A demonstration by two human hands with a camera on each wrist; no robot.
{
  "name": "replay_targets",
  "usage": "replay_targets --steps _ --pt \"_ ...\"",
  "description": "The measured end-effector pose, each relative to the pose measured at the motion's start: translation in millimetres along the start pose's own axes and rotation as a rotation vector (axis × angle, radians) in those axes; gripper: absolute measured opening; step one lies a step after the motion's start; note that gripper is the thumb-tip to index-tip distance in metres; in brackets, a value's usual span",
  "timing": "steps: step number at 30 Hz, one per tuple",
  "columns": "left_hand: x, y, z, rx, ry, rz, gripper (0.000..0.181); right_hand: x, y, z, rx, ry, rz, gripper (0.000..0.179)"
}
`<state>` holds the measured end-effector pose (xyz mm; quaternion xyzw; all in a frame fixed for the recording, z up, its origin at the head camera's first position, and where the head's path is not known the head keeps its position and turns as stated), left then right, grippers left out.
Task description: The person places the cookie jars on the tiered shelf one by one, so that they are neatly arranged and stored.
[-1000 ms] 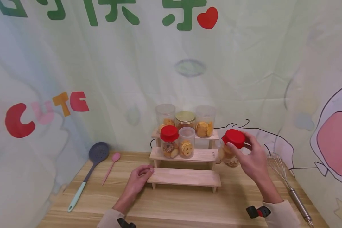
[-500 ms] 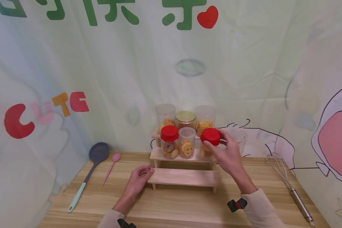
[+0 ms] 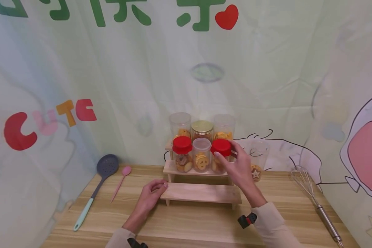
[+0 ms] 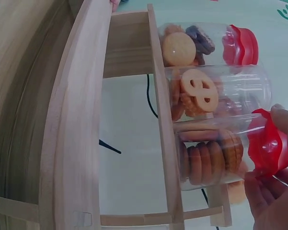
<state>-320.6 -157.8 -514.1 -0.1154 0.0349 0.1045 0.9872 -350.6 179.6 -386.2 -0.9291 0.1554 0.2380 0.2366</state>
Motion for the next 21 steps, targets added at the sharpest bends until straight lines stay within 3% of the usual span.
replay_targets --steps 7,14,21 --pt "1.9 -0.6 3.0 -0.002 0.009 0.000 0.037 0.0 1.7 3.9 -0.046 0.029 0.032 0.079" --pt "2.5 -0.1 3.1 -0.012 0.000 0.006 0.036 2.3 0.5 9.2 -0.064 0.025 0.011 0.080" --pt "0.6 -0.8 1.7 -0.018 -0.002 0.001 0.036 18.0 -13.5 30.4 -0.021 0.026 0.005 0.078"
Point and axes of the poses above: each hand's wrist, its own x-axis away from the middle knuckle, its own y-axis out of the palm, z = x × y, the point moved 4 cm from there along -x, towards the middle knuckle, and after that the axes turned 7 degrees about z, right-handed, at the moved point
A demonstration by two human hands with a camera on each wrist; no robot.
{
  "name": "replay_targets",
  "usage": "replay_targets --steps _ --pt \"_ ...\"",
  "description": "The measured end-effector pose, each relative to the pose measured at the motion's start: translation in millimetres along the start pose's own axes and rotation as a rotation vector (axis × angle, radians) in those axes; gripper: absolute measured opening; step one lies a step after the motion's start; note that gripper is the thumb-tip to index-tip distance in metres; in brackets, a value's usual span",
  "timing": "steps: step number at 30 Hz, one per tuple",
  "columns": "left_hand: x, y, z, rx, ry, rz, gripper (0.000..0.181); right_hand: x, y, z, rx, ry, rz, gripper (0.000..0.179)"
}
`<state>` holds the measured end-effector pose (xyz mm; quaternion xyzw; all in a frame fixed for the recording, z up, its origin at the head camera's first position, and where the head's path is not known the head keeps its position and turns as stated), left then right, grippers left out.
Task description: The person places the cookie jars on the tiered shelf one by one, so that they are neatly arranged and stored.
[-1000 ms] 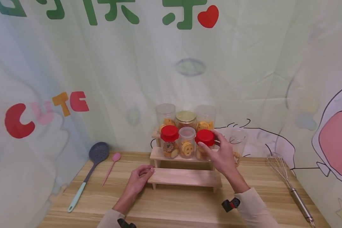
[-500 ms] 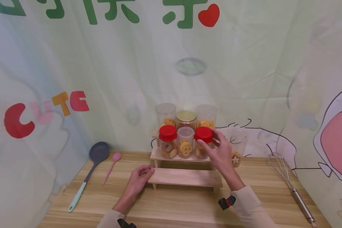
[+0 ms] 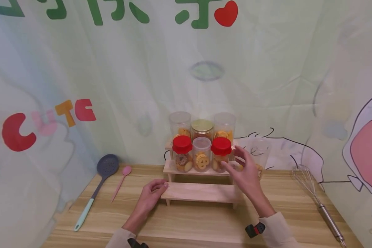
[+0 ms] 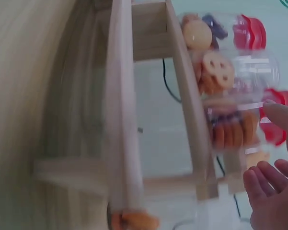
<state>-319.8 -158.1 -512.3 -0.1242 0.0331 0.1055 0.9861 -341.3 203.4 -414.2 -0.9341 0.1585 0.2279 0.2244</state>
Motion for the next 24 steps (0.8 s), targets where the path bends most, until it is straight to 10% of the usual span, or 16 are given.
replay_targets --steps 14,24 --pt "-0.4 -0.6 0.8 0.011 -0.002 0.005 0.034 -9.7 -69.6 50.0 0.034 0.061 0.372 0.052" --pt "0.2 0.5 1.4 0.040 0.003 -0.005 0.034 -21.7 -69.6 65.5 0.108 0.232 0.265 0.085"
Point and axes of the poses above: each hand's wrist, its own x-axis away from the middle knuckle, its own y-axis out of the palm, z = x × y, the point moved 4 cm from there along -x, towards the middle knuckle, and after that the axes turned 7 degrees about z, right-handed, at the moved point
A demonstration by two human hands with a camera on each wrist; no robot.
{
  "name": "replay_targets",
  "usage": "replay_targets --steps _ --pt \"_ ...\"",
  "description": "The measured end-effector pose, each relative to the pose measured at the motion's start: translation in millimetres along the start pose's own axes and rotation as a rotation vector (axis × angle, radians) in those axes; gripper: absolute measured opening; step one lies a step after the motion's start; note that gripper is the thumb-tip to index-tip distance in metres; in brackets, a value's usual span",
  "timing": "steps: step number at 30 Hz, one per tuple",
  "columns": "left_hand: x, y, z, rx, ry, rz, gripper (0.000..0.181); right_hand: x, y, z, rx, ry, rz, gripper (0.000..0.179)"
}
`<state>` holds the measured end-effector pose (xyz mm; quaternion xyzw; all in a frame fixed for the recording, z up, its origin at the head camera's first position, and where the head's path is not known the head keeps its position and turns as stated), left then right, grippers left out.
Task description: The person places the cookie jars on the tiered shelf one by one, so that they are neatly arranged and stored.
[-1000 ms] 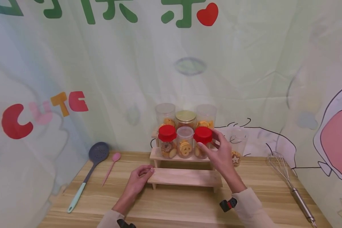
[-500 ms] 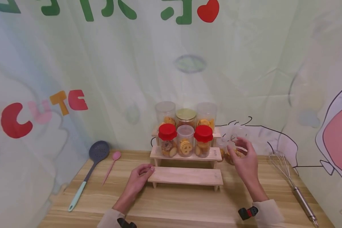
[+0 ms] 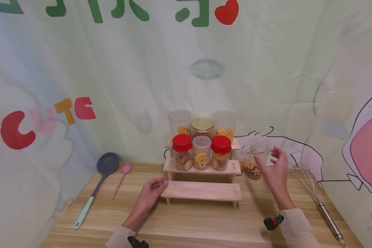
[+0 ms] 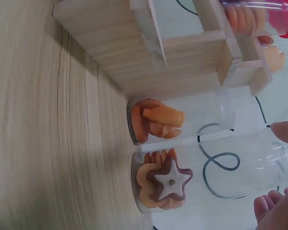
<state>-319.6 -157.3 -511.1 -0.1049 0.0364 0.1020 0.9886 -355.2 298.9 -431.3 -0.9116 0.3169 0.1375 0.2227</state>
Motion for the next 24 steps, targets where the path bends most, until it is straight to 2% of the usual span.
replay_targets --steps 7,17,24 --pt "-1.1 1.4 -1.1 0.008 0.001 -0.002 0.034 -5.7 10.8 6.5 0.018 0.021 -0.072 0.096" --pt "-0.6 0.1 -2.5 0.001 -0.006 -0.001 0.033 -15.0 22.9 16.8 0.080 0.062 -0.139 0.101" --pt "-0.2 -0.2 -1.3 -0.001 -0.002 -0.004 0.034 -15.5 20.2 19.0 0.080 0.083 -0.145 0.106"
Point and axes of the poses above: each hand's wrist, its own x-axis away from the middle knuckle, its own y-axis out of the palm, z = x × y, the point moved 4 cm from there along -x, towards the middle knuckle, and after that the axes turned 7 degrees about z, right-handed, at the moved point
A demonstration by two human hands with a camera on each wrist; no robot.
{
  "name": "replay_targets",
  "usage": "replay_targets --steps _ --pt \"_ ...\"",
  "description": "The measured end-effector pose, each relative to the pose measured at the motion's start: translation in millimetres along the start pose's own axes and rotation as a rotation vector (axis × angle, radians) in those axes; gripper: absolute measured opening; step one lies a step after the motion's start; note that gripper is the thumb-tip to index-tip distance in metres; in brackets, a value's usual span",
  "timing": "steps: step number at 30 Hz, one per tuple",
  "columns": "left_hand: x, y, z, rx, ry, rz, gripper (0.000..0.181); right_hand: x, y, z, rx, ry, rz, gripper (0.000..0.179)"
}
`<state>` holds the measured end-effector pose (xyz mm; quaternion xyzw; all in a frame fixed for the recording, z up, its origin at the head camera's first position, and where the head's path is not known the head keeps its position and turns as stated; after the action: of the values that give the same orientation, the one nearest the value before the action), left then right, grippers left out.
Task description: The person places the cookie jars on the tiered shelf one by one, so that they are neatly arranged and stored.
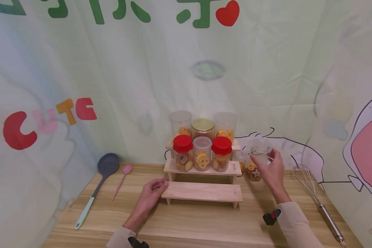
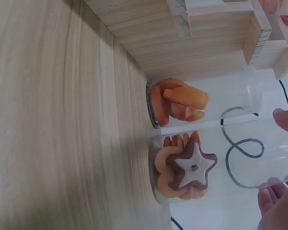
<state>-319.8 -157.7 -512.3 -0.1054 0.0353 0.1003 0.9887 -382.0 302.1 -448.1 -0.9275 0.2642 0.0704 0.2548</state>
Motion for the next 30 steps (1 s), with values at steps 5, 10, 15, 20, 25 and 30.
replay_targets --steps 5,10,15,20,25,30 --pt "0.0 0.3 -0.9 -0.004 -0.001 0.000 0.034 5.5 -8.1 -0.3 -0.006 -0.033 0.028 0.106" --pt "0.3 0.1 -0.9 -0.014 0.000 0.002 0.035 15.9 -19.8 -6.2 -0.018 -0.071 0.066 0.101" --pt "0.9 -0.4 -0.2 -0.026 -0.002 0.004 0.034 28.7 -32.6 -16.9 -0.022 -0.111 0.104 0.092" --pt "0.7 -0.2 0.1 -0.023 -0.001 0.008 0.032 43.2 -46.3 -30.5 -0.007 -0.132 0.117 0.090" --pt "1.0 -0.6 -0.3 -0.019 0.002 0.011 0.033 57.9 -56.9 -49.0 -0.021 -0.171 0.105 0.087" --pt "1.1 -0.1 0.0 -0.023 0.005 0.009 0.037 71.7 -56.8 -68.1 -0.020 -0.232 0.102 0.076"
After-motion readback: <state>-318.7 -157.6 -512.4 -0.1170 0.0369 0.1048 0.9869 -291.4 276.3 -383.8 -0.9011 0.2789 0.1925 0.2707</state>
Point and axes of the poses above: each hand's wrist, its own x-axis away from the middle knuckle, its own y-axis out of the palm, z = x × y, the point moved 4 cm from there along -x, towards the middle knuckle, and after that the axes turned 7 degrees about z, right-handed, at the moved point
